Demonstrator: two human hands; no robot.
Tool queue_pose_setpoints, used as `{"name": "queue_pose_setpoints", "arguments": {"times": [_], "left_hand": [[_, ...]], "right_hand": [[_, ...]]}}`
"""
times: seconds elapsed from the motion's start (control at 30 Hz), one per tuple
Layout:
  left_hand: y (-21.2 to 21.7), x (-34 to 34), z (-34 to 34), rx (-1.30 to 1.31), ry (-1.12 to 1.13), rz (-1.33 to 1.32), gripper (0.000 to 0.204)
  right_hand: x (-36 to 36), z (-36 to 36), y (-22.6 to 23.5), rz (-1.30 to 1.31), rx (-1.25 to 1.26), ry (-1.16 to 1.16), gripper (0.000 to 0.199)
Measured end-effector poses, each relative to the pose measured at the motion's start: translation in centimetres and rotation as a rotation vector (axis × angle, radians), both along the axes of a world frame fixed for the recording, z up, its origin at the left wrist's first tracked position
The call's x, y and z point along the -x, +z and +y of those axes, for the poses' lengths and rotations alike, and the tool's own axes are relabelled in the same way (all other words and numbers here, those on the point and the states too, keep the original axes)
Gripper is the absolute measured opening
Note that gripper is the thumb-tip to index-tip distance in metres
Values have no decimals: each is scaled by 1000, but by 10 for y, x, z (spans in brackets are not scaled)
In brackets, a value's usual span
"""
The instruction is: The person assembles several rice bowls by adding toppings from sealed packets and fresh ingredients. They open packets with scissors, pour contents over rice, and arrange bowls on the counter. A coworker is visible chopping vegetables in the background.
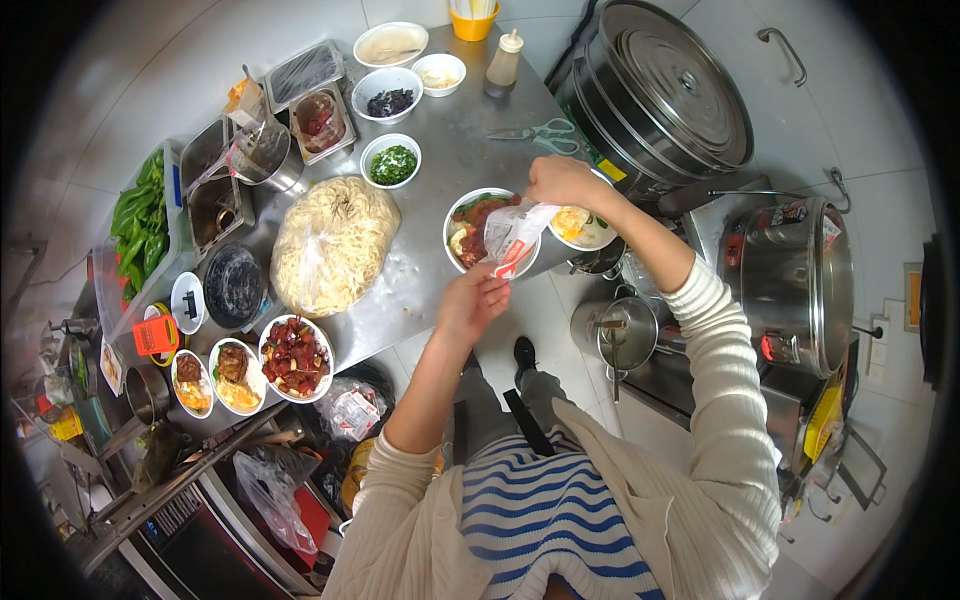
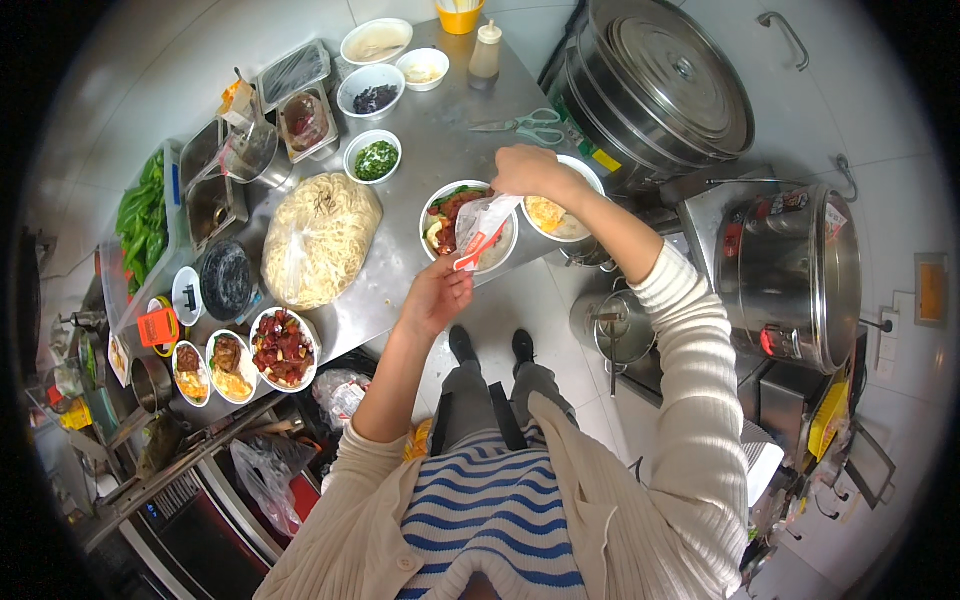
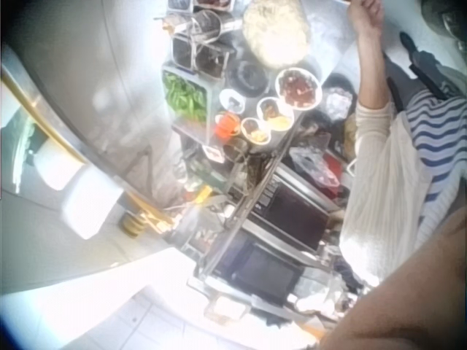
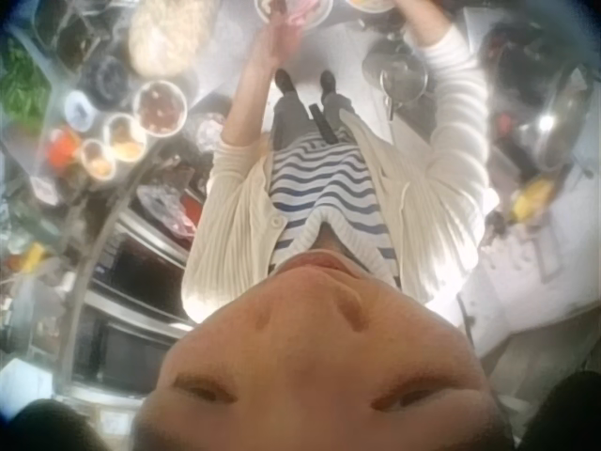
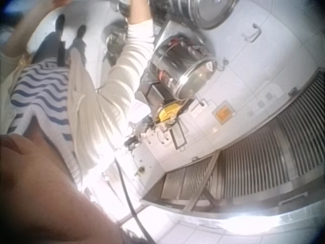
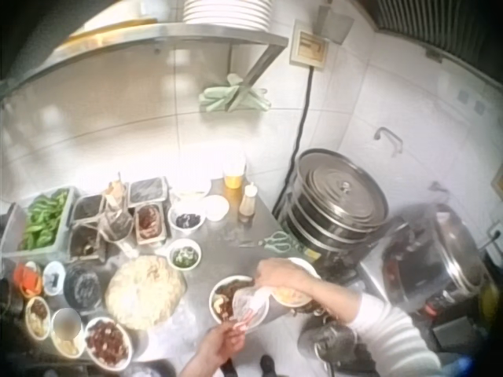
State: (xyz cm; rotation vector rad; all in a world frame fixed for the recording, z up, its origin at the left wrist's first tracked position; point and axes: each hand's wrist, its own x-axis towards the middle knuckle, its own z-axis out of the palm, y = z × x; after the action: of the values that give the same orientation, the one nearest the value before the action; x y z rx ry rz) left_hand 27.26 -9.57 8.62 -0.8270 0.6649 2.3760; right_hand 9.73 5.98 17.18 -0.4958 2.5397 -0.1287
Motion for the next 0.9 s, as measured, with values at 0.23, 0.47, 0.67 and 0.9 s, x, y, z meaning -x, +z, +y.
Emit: {"name": "queue_pose_setpoints", "arguments": {"times": [0.23,0.47,0.67,0.9], "left_hand": [[-5,-4,11,-85,3,-3,13],[-16,-3,9,-62,-5,-19,14],[-10,-5,10,-33,12,-4,14],[0,-9,8,-39,23,9,14]], "right_hand": [[-4,4,-7,51,-13,1,28],[-5,3,-14,-17,-35,-19,33],[-7,5,-1,-5,-19,-5,32],[-15,1,12,17,-14,-25,31]]}}
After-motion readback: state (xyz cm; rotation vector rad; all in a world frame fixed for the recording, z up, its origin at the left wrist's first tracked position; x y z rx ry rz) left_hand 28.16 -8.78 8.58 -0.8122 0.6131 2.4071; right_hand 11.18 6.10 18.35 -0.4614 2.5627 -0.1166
